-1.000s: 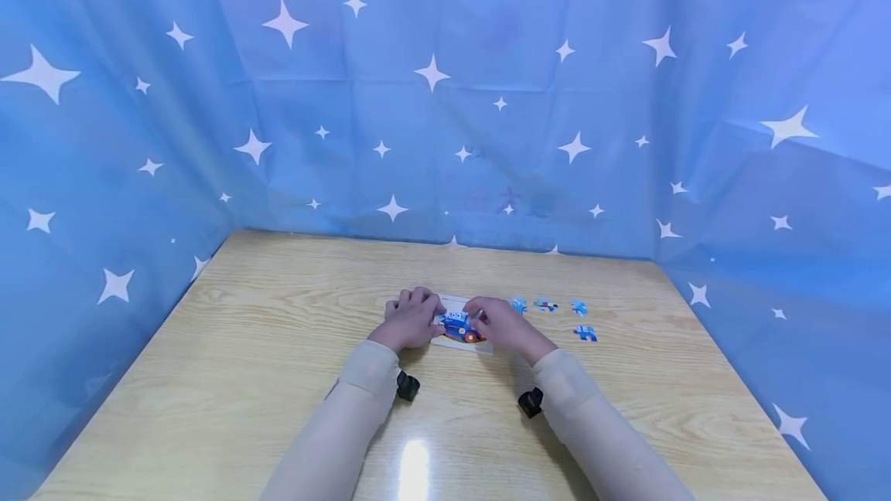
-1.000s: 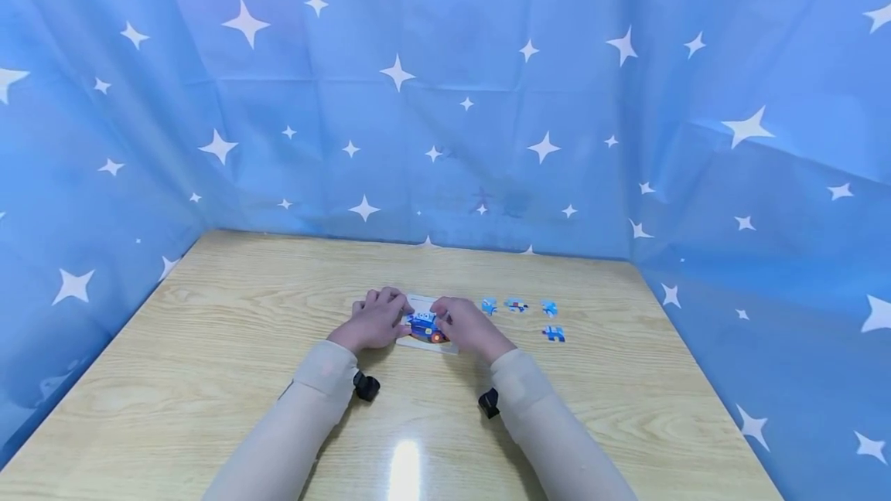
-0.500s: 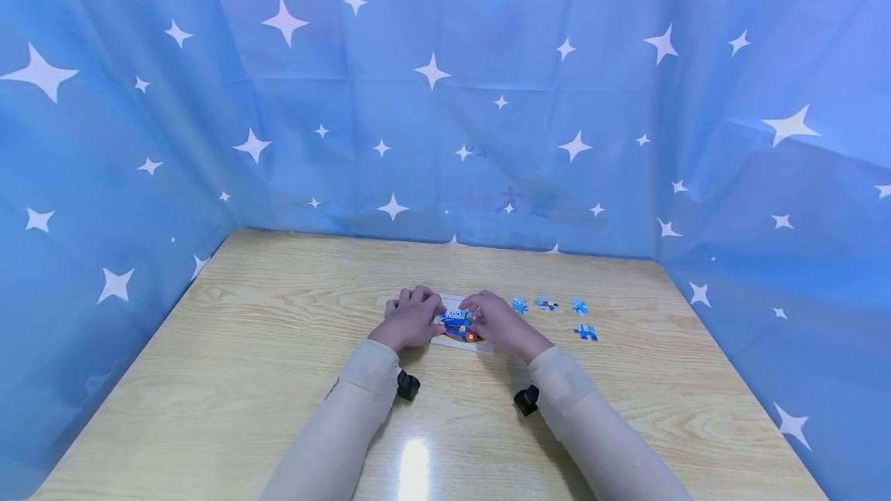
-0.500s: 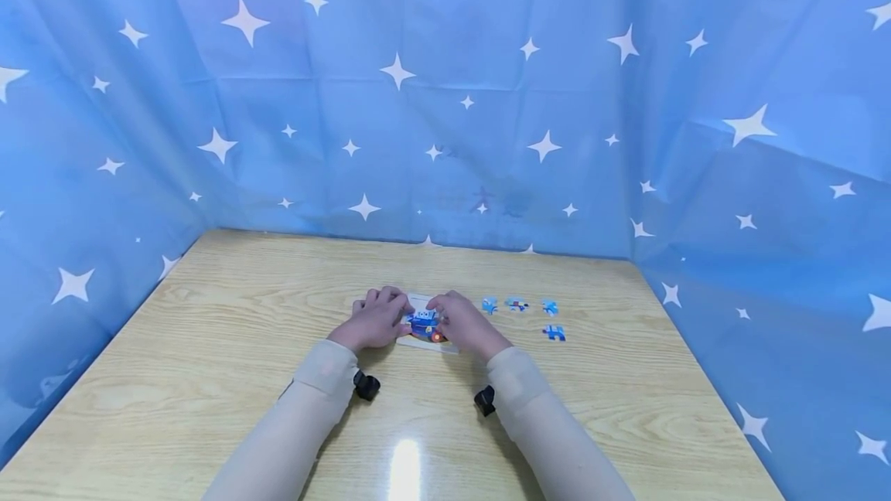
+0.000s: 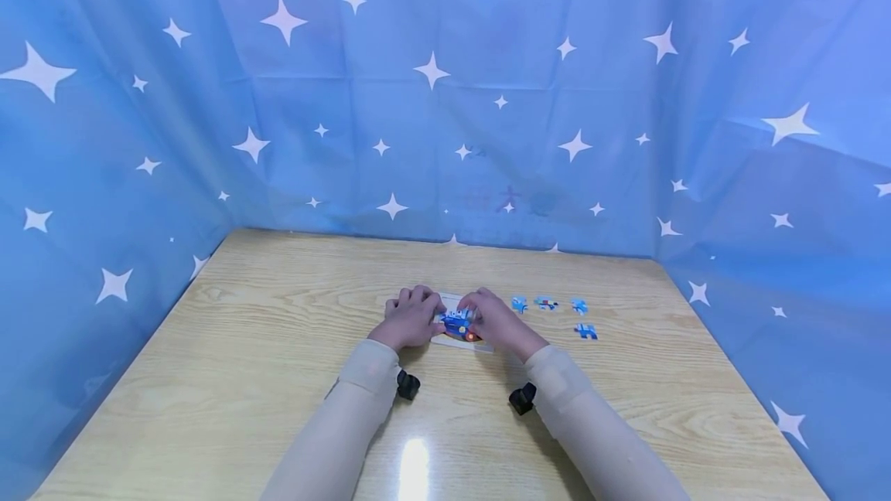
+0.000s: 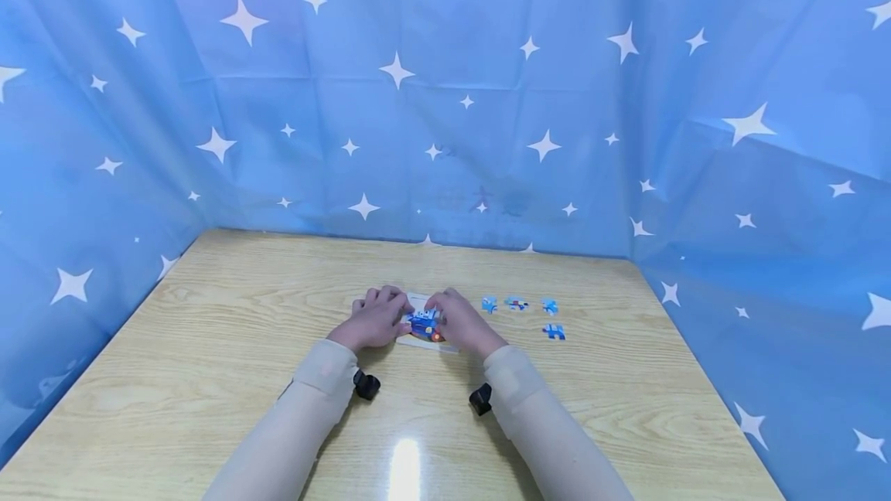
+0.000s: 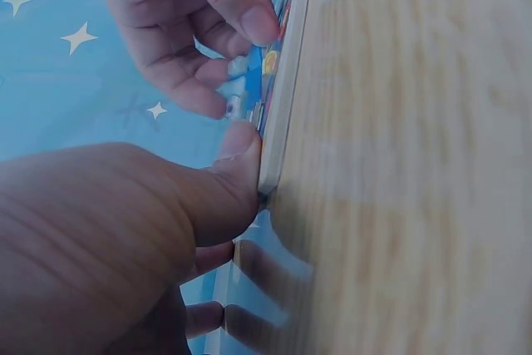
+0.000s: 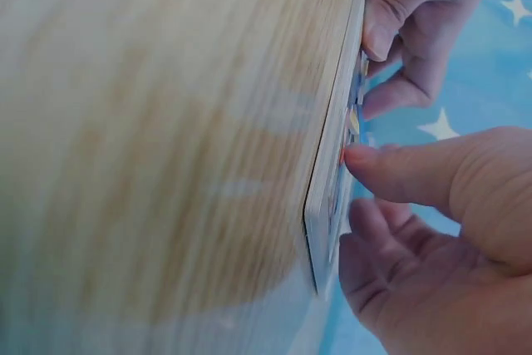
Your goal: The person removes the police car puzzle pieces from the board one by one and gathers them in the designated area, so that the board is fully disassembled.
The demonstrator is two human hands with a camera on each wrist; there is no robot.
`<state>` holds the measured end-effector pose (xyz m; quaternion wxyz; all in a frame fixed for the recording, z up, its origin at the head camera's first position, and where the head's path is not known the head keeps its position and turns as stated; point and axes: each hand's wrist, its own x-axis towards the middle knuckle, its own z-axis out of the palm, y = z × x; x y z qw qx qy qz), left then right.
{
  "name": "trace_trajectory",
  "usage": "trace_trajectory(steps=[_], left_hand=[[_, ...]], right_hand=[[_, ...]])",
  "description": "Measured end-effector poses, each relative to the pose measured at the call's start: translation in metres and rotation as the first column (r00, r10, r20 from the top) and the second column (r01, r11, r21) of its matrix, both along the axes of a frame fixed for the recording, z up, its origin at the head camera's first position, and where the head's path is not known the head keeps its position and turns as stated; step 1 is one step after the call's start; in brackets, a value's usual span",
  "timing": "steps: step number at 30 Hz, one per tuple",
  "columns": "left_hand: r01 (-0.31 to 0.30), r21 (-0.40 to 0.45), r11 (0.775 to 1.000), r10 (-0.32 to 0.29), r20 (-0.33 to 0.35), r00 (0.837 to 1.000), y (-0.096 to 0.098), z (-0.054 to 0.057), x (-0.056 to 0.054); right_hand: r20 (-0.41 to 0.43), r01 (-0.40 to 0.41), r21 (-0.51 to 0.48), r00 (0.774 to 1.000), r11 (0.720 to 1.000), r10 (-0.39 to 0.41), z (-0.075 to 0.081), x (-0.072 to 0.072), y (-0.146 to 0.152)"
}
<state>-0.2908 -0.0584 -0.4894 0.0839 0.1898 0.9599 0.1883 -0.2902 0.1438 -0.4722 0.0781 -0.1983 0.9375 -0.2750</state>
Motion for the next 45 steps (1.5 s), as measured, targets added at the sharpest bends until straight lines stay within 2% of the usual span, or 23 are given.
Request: trace_trajectory(steps=[8, 23, 30, 45], left_hand=[[-0.002, 0.015, 1.000, 0.002, 0.004, 1.000, 0.000, 0.002, 0.001], [-0.006, 0.043, 0.999, 0.005, 0.022, 1.000, -0.002, 0.000, 0.002], [-0.010, 0.050, 0.999, 0.009, 0.026, 1.000, -0.001, 0.002, 0.004], [-0.001, 0.044, 0.999, 0.000, 0.023, 1.000, -0.002, -0.001, 0.001]], right_hand=[[0.041, 0.048, -0.021, 0.998, 0.999, -0.047, 0.001, 0.003, -0.001], [0.072, 0.076, -0.078, 0.995, 0.994, -0.070, -0.004, 0.005, 0.010], [0.067, 0.069, -0.118, 0.996, 0.991, -0.061, -0.004, 0.006, 0.021], [0.024, 0.085, -0.108, 0.996, 0.990, -0.083, -0.002, 0.009, 0.035]])
